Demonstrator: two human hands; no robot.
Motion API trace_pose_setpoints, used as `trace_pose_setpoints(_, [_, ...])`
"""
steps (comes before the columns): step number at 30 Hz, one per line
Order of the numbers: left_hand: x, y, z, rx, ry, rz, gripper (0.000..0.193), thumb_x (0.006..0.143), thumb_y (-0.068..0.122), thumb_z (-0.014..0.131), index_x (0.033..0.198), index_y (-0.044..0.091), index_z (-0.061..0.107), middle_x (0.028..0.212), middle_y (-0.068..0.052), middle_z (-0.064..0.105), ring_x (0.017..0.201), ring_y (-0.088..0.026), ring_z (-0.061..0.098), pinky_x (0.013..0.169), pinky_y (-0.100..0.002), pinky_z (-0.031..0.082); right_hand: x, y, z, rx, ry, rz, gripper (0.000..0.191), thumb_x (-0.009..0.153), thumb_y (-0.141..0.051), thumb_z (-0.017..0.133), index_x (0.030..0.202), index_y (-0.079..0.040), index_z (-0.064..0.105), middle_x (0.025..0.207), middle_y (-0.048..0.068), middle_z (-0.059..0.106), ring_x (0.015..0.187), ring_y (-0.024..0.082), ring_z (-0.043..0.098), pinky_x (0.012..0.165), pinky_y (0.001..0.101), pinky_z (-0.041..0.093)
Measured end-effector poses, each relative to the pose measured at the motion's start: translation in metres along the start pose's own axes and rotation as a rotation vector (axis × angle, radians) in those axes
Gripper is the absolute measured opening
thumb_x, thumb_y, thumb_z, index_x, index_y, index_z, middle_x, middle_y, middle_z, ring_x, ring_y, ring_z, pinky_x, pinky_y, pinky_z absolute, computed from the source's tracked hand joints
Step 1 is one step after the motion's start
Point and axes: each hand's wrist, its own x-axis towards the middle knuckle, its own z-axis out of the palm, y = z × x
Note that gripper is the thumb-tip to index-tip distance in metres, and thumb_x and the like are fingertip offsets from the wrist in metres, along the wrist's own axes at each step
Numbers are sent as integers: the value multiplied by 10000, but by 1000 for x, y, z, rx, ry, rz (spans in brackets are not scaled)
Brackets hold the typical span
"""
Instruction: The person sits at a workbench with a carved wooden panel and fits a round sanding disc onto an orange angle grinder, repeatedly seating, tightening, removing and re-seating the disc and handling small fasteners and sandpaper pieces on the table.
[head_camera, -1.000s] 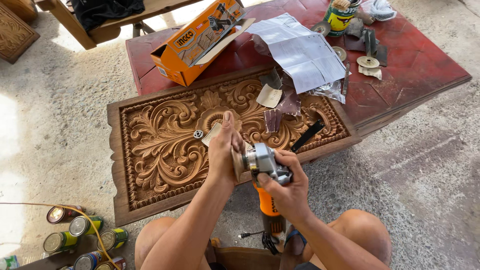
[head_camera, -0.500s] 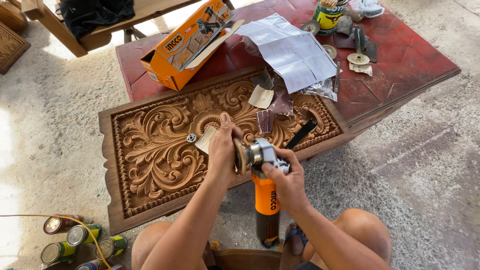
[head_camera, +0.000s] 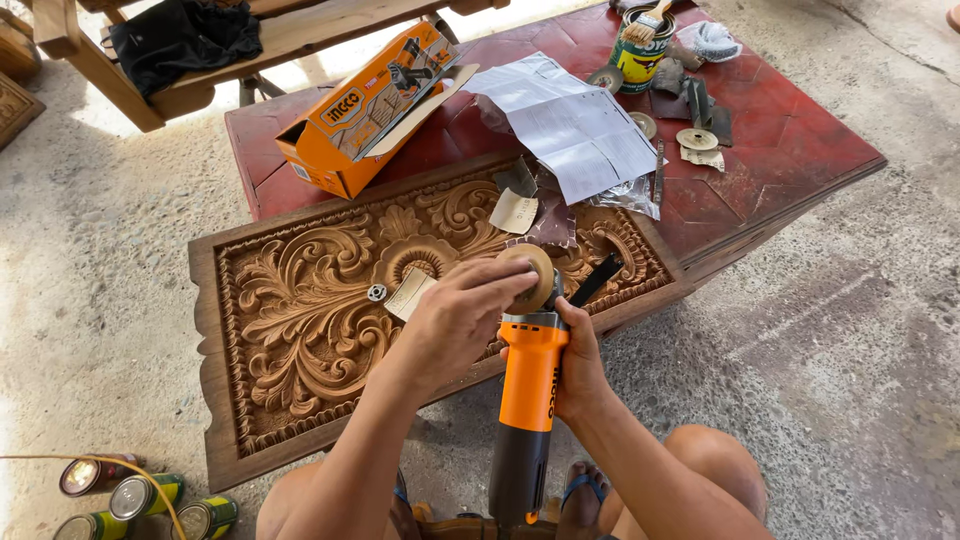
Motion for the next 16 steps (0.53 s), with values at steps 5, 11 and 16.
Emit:
trace_pose_setpoints(5, [0, -7, 7, 34, -101, -350, 282, 956, 197, 704, 1219, 98, 727, 1140, -117, 714, 1018, -285, 724, 878, -373, 587, 8, 9, -1, 21, -53, 26, 617, 940, -611, 525, 1112, -38, 677, 901, 139, 752, 730, 241, 755, 629, 359, 630])
trace_pose_setpoints(11, [5, -18, 5, 67, -78, -301, 279, 1006, 189, 634, 1264, 104, 697, 1158, -122, 729, 991, -267, 742, 850, -368, 619, 9, 12, 2, 29, -127, -13, 644, 945, -618, 525, 1159, -26, 662, 933, 150, 749, 762, 237, 753, 670, 352, 629])
trace_pose_setpoints(16, [-19, -3, 8, 38, -64, -715, 666, 945, 336, 704, 1490, 45, 454, 1415, -232, 594, 1290, -336, 589, 1046, -455, 480, 16, 7, 5, 72, -153, -116, 688, 971, -597, 497, 1312, -12, 613, 1023, 152, 734, 847, 235, 746, 760, 365, 637])
